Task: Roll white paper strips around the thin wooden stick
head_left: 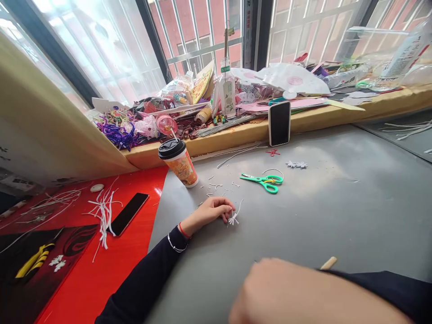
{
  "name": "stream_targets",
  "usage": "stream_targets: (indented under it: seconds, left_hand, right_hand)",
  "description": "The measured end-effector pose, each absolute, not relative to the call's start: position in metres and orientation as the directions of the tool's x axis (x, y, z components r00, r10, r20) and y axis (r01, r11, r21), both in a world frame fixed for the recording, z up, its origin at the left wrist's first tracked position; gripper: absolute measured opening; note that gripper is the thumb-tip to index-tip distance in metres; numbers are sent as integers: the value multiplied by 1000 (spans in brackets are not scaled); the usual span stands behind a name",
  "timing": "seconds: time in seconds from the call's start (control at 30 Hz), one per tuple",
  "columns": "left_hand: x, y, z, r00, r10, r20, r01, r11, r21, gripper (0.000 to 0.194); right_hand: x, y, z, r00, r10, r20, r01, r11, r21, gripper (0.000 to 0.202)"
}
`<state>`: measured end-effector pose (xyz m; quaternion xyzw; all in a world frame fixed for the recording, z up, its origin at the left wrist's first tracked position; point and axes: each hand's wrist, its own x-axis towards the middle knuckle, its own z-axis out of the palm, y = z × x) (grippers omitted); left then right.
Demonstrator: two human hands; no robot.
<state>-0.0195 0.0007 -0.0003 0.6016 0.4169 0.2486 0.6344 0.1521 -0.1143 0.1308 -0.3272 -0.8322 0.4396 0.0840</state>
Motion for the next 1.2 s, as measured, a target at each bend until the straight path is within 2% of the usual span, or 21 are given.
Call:
stream_targets:
  seconds: [0.07, 0.1, 0.17, 0.23, 0.3, 0.43, 0.57, 0.7, 0.93, 1.2]
  left_hand:
    - [-20, 1, -1, 513, 837, -192, 192, 106, 976, 19]
    - [-19, 1, -2, 505, 847, -165, 195, 74, 978, 19]
    - [-19, 1, -6, 486, 865, -123, 185, 36, 982, 21]
    - [-18, 1, -9, 451, 884, -121, 154, 57, 986, 24]
    - [-18, 0, -11, 415, 903, -114, 126, 67, 990, 26]
    - [-16, -3, -8, 392, 920, 23, 107, -70, 992, 21]
    - [-14, -4, -5, 373, 920, 115, 94, -161, 982, 22]
    - [-12, -3, -7, 317, 943, 106, 67, -134, 989, 27]
    - [-13, -3, -9, 279, 960, 18, 182, -71, 981, 24]
    - [-13, -5, -4, 296, 951, 85, 179, -142, 974, 20]
  right_hand:
    - [152, -89, 108, -746, 644, -172, 505, 377, -776, 31]
    - [153, -73, 94, -708, 695, -129, 511, 377, -772, 31]
    - [156, -41, 66, -509, 860, 30, 573, 364, -734, 30]
    - [159, -17, 40, -311, 941, 130, 642, 309, -701, 24]
    - [162, -5, 22, -316, 938, 142, 627, 318, -711, 18]
    - [161, -3, 9, -323, 933, 159, 559, 324, -763, 34]
    - [160, -1, 6, -330, 929, 168, 468, 316, -826, 34]
    - [161, 1, 4, -321, 928, 187, 408, 314, -857, 35]
    - [160, -2, 7, -346, 921, 179, 399, 317, -860, 31]
    - [154, -6, 2, -322, 897, 304, 507, 435, -744, 16]
